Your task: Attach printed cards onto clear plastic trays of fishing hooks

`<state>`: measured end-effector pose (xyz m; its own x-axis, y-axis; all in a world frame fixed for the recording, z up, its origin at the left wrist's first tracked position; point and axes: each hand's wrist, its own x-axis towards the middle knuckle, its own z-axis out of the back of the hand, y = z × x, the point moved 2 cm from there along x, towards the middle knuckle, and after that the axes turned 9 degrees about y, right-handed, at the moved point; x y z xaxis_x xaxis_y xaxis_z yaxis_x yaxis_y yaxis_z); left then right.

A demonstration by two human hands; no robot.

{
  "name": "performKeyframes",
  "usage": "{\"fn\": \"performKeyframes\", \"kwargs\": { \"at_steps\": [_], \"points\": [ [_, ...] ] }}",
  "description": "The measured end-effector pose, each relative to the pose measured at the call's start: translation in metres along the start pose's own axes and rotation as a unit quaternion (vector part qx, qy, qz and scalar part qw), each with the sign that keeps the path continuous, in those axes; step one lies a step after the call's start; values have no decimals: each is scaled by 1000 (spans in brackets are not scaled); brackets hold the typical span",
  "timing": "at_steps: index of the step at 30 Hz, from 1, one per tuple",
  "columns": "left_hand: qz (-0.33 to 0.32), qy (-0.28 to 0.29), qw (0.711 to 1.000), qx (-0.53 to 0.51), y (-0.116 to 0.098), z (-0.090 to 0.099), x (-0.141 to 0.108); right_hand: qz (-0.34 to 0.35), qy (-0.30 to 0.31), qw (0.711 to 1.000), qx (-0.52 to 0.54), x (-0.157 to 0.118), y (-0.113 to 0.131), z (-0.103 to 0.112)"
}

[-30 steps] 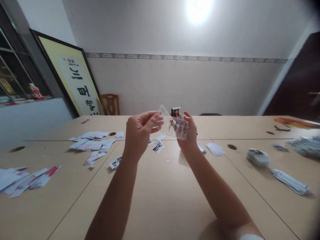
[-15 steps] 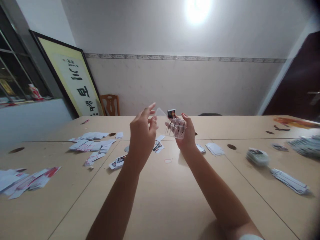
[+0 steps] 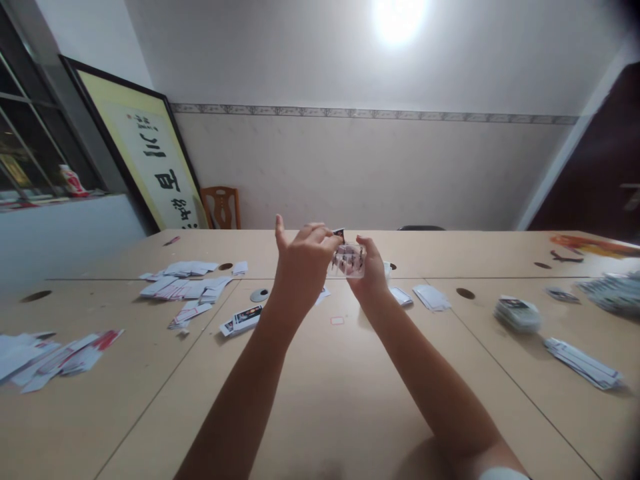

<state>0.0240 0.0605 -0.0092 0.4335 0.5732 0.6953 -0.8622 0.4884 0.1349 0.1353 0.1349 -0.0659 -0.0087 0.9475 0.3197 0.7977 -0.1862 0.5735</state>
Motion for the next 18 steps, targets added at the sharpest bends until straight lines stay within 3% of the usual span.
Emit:
{"fn": "performKeyframes", "kwargs": {
  "at_steps": [5, 12, 18],
  "points": [
    [-49, 52, 997, 10, 1, -11, 1, 3, -16, 1000, -23, 1, -5, 4],
    [-48, 32, 997, 54, -5, -18, -1, 56, -59, 997, -7, -4, -1, -1],
    [-46, 29, 997, 51, -5, -18, -1, 59, -60, 996, -7, -6, 2, -7]
  ]
}}
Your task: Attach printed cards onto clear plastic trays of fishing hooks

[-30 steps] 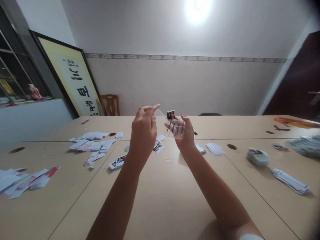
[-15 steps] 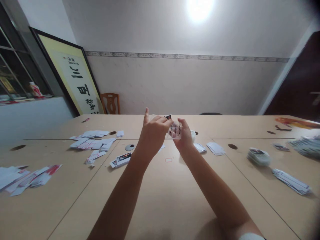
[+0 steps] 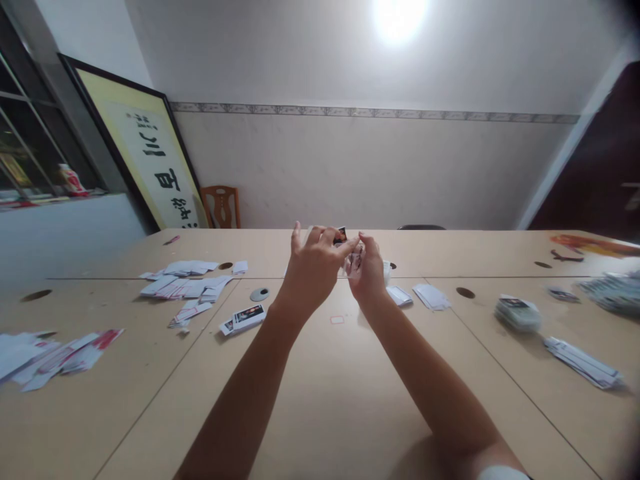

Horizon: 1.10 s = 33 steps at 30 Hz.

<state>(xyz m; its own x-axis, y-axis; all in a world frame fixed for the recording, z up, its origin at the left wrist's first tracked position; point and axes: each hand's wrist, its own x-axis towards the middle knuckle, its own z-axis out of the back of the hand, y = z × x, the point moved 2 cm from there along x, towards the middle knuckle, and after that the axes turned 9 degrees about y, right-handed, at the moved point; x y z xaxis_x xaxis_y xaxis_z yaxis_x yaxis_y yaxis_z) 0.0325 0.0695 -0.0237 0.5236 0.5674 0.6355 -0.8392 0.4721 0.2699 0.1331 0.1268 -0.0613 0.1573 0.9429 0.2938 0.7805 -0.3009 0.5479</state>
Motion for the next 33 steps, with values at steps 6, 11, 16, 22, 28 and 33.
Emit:
{"fn": "performKeyframes", "kwargs": {
  "at_steps": [6, 11, 16, 22, 28, 33],
  "points": [
    [-7, 10, 1000, -8, 2, 2, 0, 9, -6, 1000, 5, -1, 2, -1],
    [-11, 11, 1000, -2, 4, 3, -1, 5, -6, 1000, 8, -1, 3, -2],
    [-21, 13, 1000, -6, 4, 3, 0, -15, -18, 1000, 2, -3, 6, -4],
    [-29, 19, 999, -13, 3, 3, 0, -39, -35, 999, -6, -5, 7, -4],
    [-26, 16, 999, -18, 2, 4, 1, -37, -30, 999, 4, -3, 6, -2],
    [-19, 13, 1000, -21, 1, 4, 1, -34, -27, 999, 3, -2, 6, -2]
  ]
}}
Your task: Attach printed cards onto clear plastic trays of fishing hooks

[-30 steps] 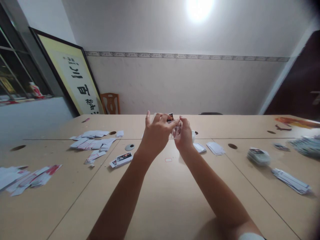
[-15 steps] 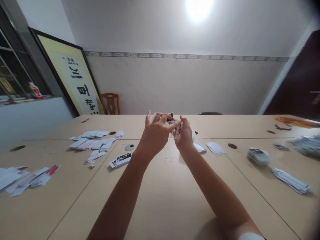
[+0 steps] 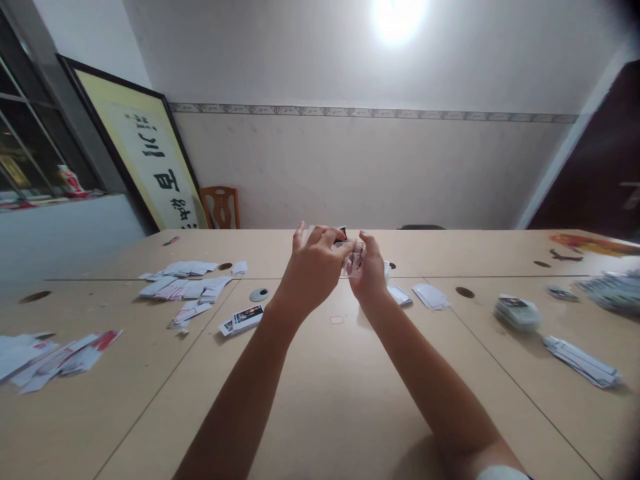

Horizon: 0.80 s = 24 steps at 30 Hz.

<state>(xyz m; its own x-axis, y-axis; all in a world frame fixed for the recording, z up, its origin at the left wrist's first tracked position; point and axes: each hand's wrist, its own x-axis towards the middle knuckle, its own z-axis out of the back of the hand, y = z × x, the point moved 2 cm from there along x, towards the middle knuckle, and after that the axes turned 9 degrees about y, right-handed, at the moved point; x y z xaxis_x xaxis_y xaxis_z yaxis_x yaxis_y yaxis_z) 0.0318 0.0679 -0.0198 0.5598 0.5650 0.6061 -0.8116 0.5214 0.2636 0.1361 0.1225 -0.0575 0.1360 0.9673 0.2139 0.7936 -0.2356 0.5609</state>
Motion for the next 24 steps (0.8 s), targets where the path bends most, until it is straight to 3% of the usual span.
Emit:
{"fn": "performKeyframes", "kwargs": {
  "at_steps": [14, 24],
  "points": [
    [-1, 22, 1000, -1, -3, -3, 1, 0, -19, 1000, -22, 0, 1, 0],
    [39, -69, 997, -11, -4, 7, 0, 16, 38, 999, -35, 8, -3, 8]
  ]
}}
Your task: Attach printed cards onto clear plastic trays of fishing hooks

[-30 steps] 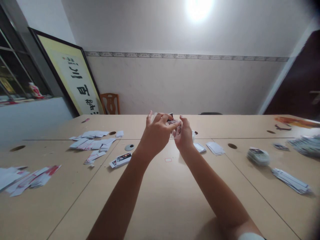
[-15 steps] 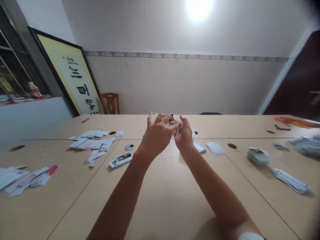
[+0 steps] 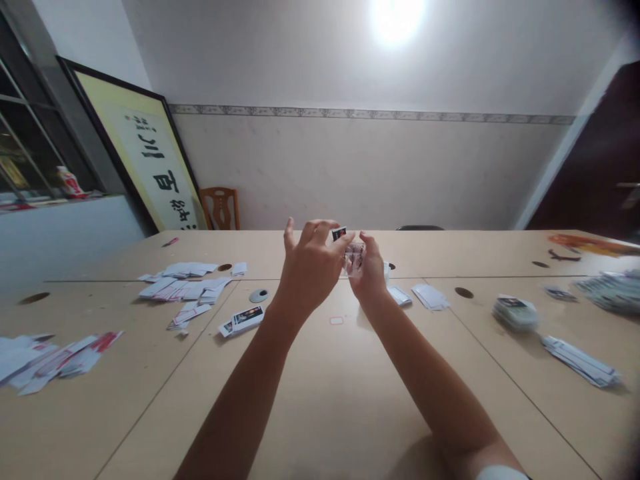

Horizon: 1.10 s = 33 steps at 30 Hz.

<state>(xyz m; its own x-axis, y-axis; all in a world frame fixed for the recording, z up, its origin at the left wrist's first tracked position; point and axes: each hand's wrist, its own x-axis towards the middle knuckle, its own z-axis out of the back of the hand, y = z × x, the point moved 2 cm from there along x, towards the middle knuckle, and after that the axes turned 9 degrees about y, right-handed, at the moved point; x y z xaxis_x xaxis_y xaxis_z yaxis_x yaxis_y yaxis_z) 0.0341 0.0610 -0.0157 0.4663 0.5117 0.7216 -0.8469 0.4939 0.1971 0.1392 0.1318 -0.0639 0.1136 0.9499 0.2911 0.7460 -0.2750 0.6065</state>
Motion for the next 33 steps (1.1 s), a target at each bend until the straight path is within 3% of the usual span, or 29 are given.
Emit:
{"fn": "performKeyframes", "kwargs": {
  "at_steps": [6, 13, 23, 33],
  "points": [
    [-44, 1, 999, 11, -13, -5, 0, 20, 30, 999, -34, -1, -1, 1],
    [-29, 27, 999, 3, -11, -5, 0, 31, 0, 999, 19, -4, 3, -4],
    [-39, 59, 997, 0, -7, -4, -1, 53, -20, 998, 5, -6, 5, -5],
    [-22, 46, 999, -3, -10, -4, 0, 53, -29, 998, -2, -6, 2, -3]
  ]
}}
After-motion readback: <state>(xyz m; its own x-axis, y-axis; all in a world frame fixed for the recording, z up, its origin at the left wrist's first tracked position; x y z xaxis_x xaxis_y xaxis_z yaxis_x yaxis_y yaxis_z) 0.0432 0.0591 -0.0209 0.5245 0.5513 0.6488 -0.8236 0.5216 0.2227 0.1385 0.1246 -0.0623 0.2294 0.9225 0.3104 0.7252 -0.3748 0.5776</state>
